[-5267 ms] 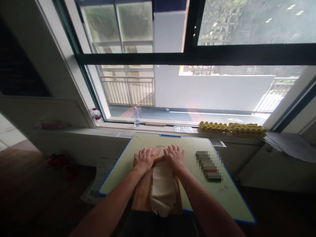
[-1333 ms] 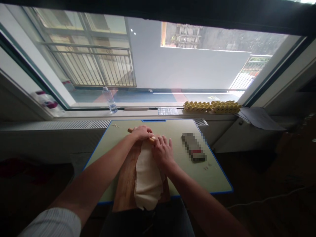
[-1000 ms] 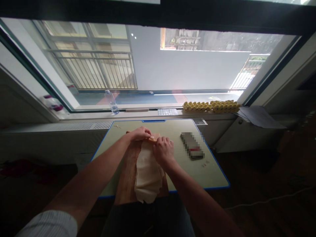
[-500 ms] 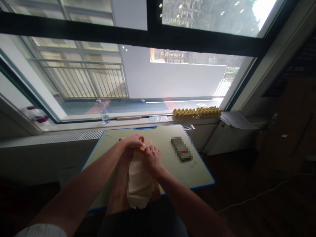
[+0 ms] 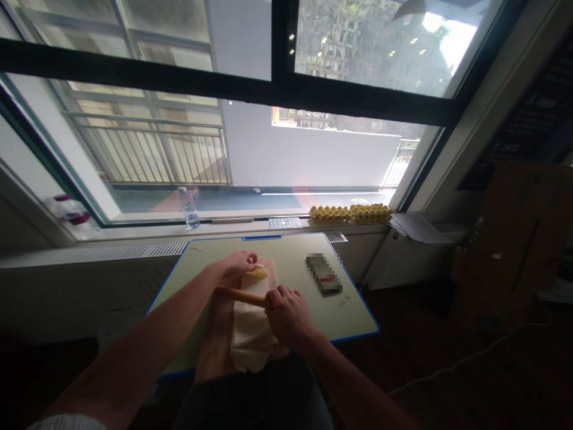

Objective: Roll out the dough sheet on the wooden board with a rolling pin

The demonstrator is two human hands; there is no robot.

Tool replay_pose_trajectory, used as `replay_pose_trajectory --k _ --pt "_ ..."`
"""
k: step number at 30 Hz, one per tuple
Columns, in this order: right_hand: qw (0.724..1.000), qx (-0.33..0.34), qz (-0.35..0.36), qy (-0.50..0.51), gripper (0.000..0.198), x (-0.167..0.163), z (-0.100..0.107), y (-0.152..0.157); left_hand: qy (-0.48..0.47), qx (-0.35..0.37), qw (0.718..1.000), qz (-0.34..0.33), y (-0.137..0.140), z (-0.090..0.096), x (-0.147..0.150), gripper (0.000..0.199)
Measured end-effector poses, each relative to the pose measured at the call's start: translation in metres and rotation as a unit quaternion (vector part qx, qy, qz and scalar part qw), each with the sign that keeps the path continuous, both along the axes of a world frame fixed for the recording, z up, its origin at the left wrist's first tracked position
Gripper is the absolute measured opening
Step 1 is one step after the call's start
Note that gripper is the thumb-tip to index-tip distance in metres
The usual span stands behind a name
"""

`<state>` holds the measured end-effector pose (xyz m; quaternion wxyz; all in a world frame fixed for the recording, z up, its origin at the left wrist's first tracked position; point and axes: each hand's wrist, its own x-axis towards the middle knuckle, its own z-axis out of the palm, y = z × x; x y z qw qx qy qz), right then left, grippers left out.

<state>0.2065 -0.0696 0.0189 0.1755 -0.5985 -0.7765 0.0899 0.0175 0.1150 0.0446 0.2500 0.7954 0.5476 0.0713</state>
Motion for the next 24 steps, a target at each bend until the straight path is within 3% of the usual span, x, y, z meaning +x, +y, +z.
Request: replay_pose_trajectory --k 9,16,20,24 --pt "0.984 -0.029 -0.076 0.161 0.023 0.050 -0.018 -0.033 -0.183 0.026 0.982 0.024 -0.020 -0.025 -0.010 0.044" --pt "0.955 -0.058 -0.049 0.287 0.030 0.066 -0.032 -0.052 -0.265 -0.041 0.963 0.014 -0.047 -0.011 -0.022 0.018" --pt "0.920 -0.117 -0.026 0.374 0.042 0.083 -0.033 -0.068 -0.323 -0.025 0.946 0.017 -0.065 0.000 -0.029 0.020" --pt "0.842 -0.204 -0.082 0.493 0.059 0.102 -0.035 -0.082 -0.382 -0.030 0.924 0.001 -0.087 0.012 -0.033 0.021"
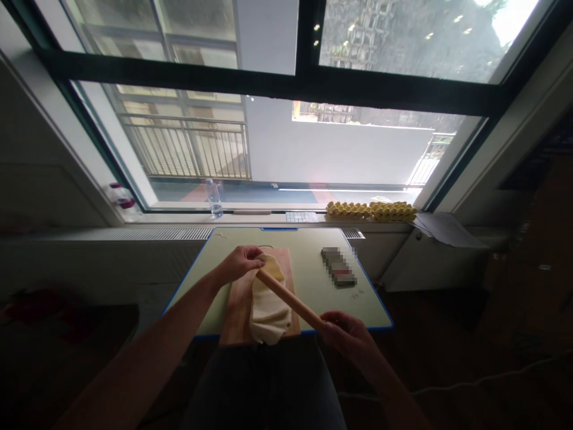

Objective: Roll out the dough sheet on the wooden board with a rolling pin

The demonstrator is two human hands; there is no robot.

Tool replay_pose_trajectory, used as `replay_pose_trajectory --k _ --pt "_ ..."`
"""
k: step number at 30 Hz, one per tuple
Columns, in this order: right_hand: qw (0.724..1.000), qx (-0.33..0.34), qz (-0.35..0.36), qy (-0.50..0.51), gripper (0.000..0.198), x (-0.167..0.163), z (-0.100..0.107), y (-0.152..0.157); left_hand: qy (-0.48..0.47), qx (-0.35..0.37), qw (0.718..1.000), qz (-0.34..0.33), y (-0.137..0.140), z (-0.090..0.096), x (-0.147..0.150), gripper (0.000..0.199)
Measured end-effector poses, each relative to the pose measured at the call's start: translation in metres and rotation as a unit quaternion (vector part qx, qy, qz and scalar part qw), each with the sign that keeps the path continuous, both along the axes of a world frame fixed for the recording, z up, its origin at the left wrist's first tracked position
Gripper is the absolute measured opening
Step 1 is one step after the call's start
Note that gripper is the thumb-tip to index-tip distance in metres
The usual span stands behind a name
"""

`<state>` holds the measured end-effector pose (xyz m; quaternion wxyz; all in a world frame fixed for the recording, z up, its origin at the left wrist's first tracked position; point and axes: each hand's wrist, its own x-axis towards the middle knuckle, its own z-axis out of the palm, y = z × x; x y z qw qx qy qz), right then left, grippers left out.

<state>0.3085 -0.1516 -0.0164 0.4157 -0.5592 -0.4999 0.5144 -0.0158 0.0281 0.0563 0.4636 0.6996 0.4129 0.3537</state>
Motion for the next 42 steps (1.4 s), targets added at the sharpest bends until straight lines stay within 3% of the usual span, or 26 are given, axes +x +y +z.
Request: replay_pose_trajectory --k 4,9,13,16,19,22,23,26,29,32,34,37,39,42 --pt "0.994 -0.072 -0.066 0.051 0.060 0.000 0.001 -0.007 -0.033 -0.031 0.999 -0.013 -0.020 0.010 0.003 0.024" --pt "0.988 -0.111 -0.049 0.099 0.059 -0.002 0.007 -0.012 -0.072 -0.052 0.996 -0.010 -0.039 0.026 0.014 0.031" --pt "0.975 -0.135 -0.046 0.171 0.061 0.025 -0.002 -0.023 -0.134 -0.056 0.988 -0.048 -0.054 0.050 0.018 0.041" --pt "0.973 -0.137 -0.047 0.177 0.064 0.051 -0.011 -0.030 -0.149 -0.076 0.982 -0.085 -0.049 0.059 0.015 0.045" --pt "0.975 -0.133 -0.083 0.158 0.063 0.067 -0.012 -0.029 -0.100 -0.129 0.985 -0.061 -0.023 0.043 0.009 0.044" --pt "0.976 -0.127 -0.119 0.129 0.058 0.068 -0.005 -0.021 0.046 -0.181 0.982 0.041 0.013 0.011 0.007 0.030" --pt "0.977 -0.127 -0.122 0.118 0.056 0.066 -0.002 -0.016 0.112 -0.172 0.975 0.086 0.023 0.001 0.007 0.026" --pt "0.983 -0.115 -0.102 0.102 0.057 0.054 0.008 -0.001 0.194 -0.147 0.963 0.116 0.042 -0.021 0.009 0.020" --pt "0.990 -0.092 -0.060 0.089 0.061 0.038 0.018 0.015 0.178 -0.150 0.970 0.066 0.045 -0.027 0.011 0.023" --pt "0.992 -0.076 -0.029 0.092 0.062 0.025 0.026 0.033 0.098 -0.188 0.976 -0.045 0.043 -0.026 0.011 0.030" --pt "0.993 -0.063 -0.010 0.101 0.061 0.016 0.030 0.047 0.060 -0.202 0.975 -0.075 0.042 -0.026 0.010 0.031" --pt "0.995 -0.042 0.022 0.083 0.062 0.004 0.034 0.070 0.131 -0.143 0.981 0.020 0.048 -0.030 0.007 0.023" --pt "0.997 -0.027 0.040 0.060 0.062 -0.005 0.037 0.084 0.213 -0.079 0.968 0.104 0.054 -0.033 0.003 0.018" --pt "0.997 0.000 0.072 0.034 0.060 -0.019 0.045 0.102 0.287 -0.028 0.946 0.147 0.061 -0.042 -0.007 0.015"
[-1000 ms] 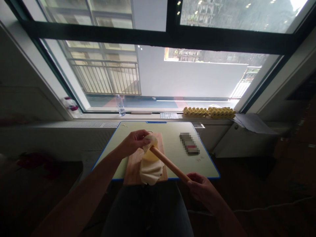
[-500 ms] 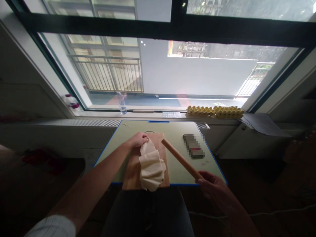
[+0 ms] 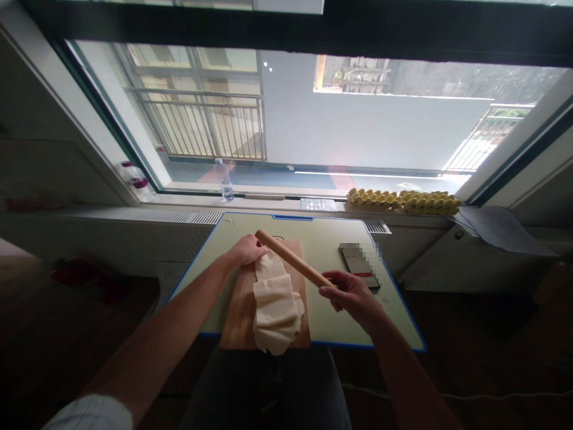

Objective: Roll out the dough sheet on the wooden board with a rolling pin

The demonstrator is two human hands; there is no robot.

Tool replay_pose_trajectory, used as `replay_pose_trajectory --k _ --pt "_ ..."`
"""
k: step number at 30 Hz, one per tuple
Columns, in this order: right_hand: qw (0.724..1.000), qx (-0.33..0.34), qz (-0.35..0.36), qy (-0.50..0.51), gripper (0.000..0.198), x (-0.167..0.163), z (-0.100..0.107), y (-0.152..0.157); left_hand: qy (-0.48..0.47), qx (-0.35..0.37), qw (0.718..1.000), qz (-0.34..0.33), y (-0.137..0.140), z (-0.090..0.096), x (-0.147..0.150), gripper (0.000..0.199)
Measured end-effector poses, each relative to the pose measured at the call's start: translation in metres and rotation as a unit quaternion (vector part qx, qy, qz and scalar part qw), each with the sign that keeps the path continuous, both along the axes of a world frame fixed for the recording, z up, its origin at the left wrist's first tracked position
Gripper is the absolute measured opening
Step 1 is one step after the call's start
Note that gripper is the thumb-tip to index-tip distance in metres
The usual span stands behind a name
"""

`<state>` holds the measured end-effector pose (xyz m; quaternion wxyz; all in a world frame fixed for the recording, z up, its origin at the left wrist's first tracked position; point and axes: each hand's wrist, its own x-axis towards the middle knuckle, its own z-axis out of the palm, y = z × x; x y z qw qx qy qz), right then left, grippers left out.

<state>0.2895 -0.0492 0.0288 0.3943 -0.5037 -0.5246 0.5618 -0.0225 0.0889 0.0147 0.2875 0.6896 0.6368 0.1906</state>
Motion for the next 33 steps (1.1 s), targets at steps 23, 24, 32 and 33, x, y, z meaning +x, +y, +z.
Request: replay_pose_trajectory --k 23,24,32,33 --pt "0.807 0.276 0.063 -0.518 0.032 -0.097 -0.023 0.086 0.137 0.131 0.977 0.093 -0.095 -0.028 -0.022 0.044" --pt "0.793 0.285 0.051 -0.536 0.034 -0.101 -0.025 0.086 0.150 0.127 0.975 0.099 -0.094 -0.028 -0.021 0.046" --pt "0.768 0.239 0.014 -0.594 0.048 -0.114 -0.031 0.125 0.218 0.147 0.956 0.131 -0.055 -0.026 -0.019 0.051" --pt "0.768 0.228 0.018 -0.598 0.049 -0.115 -0.031 0.133 0.226 0.143 0.955 0.132 -0.048 -0.025 -0.019 0.051"
